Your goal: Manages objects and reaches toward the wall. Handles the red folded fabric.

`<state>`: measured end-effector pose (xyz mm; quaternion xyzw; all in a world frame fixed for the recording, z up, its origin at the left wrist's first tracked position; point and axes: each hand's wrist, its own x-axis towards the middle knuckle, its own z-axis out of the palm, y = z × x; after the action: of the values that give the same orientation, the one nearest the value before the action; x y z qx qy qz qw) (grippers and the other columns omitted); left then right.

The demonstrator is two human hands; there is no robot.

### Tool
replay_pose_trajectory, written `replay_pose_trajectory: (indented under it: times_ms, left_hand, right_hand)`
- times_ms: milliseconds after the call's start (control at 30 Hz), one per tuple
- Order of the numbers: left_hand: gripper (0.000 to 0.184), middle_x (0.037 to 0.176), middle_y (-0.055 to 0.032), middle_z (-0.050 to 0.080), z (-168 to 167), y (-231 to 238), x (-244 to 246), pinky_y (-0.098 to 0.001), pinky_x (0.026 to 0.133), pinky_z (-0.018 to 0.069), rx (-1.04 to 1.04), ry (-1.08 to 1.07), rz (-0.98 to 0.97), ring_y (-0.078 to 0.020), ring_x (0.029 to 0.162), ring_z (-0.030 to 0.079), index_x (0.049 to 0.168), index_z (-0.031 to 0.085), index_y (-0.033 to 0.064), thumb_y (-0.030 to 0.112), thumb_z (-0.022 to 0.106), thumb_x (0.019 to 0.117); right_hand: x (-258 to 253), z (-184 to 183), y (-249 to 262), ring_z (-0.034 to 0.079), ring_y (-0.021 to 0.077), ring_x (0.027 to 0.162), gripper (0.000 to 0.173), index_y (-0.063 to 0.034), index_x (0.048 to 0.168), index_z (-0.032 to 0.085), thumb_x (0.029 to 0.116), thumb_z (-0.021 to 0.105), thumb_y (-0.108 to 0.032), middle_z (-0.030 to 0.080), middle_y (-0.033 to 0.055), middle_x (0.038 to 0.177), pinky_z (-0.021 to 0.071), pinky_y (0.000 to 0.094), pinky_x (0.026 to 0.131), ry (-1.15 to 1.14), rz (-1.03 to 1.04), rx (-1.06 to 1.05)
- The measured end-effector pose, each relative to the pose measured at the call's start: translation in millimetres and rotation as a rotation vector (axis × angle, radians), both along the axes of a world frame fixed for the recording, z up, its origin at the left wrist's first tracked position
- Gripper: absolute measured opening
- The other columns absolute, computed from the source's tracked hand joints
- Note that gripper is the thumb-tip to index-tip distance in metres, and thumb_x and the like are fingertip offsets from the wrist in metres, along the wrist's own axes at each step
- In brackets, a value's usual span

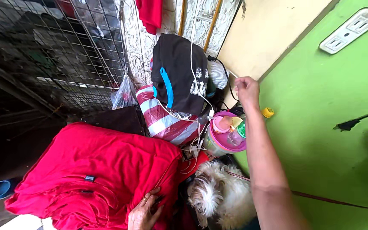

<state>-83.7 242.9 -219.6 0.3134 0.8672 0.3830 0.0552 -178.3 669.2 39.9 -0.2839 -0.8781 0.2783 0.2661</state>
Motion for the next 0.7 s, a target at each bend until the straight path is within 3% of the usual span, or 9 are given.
replay_pose_trajectory:
  times_ms: [133,200,367,433,567,700]
  left_hand:
    - [0.025,0.124,-0.0126,0.073,4,1,-3,-0.0545,0.072,0.0600,-0.017,0.003,0.009,-0.0337,0.095,0.076,0.099,0.075,0.0002,0.019,0.077,0.0820]
    - [0.030,0.128,-0.0106,0.071,1,1,-5,-0.0567,0.081,0.0583,-0.075,-0.048,0.006,-0.0335,0.103,0.074,0.110,0.074,0.0016,0.023,0.072,0.0887]
    - [0.036,0.132,-0.0073,0.069,-10,3,-6,-0.0598,0.084,0.0568,-0.134,-0.116,0.024,-0.0329,0.108,0.073,0.118,0.073,0.0065,0.027,0.072,0.0883]
    - [0.037,0.132,-0.0057,0.070,-15,4,-6,-0.0593,0.082,0.0573,-0.147,-0.116,0.034,-0.0316,0.105,0.073,0.117,0.073,0.0084,0.029,0.073,0.0867]
    - [0.039,0.131,-0.0055,0.070,-12,5,-5,-0.0590,0.084,0.0567,-0.157,-0.151,0.032,-0.0311,0.105,0.073,0.120,0.073,0.0089,0.030,0.073,0.0870]
    - [0.039,0.132,-0.0054,0.069,-12,3,-5,-0.0571,0.085,0.0572,-0.127,-0.173,0.030,-0.0302,0.105,0.073,0.121,0.072,0.0084,0.028,0.074,0.0875]
  right_hand:
    - [-60,7,39,0.055,0.0438,0.130,0.035,0.0054,0.134,0.060,0.1030,0.048,-0.005,0.060,0.0309,0.133,0.0417,0.0586,0.108,-0.207,-0.171,0.049]
    - [-74,2,55,0.053,0.0483,0.132,0.041,0.0017,0.140,0.057,0.1003,0.053,-0.004,0.059,0.0320,0.135,0.0415,0.0625,0.108,-0.311,-0.212,0.098]
    - [-88,-12,85,0.051,0.0528,0.132,0.047,-0.0014,0.148,0.051,0.1019,0.051,-0.006,0.057,0.0331,0.138,0.0416,0.0680,0.105,-0.418,-0.194,0.095]
    - [-93,-13,91,0.050,0.0529,0.133,0.043,-0.0012,0.146,0.054,0.1044,0.051,-0.012,0.057,0.0335,0.137,0.0403,0.0682,0.106,-0.446,-0.188,0.100]
    - [-94,-10,91,0.059,0.0501,0.123,0.033,-0.0010,0.128,0.068,0.1066,0.053,-0.020,0.065,0.0298,0.127,0.0427,0.0688,0.101,-0.414,-0.239,0.167]
    - [-87,5,72,0.060,0.0496,0.122,0.033,0.0072,0.125,0.062,0.1065,0.045,-0.013,0.062,0.0332,0.128,0.0466,0.0656,0.098,-0.387,-0.397,0.176]
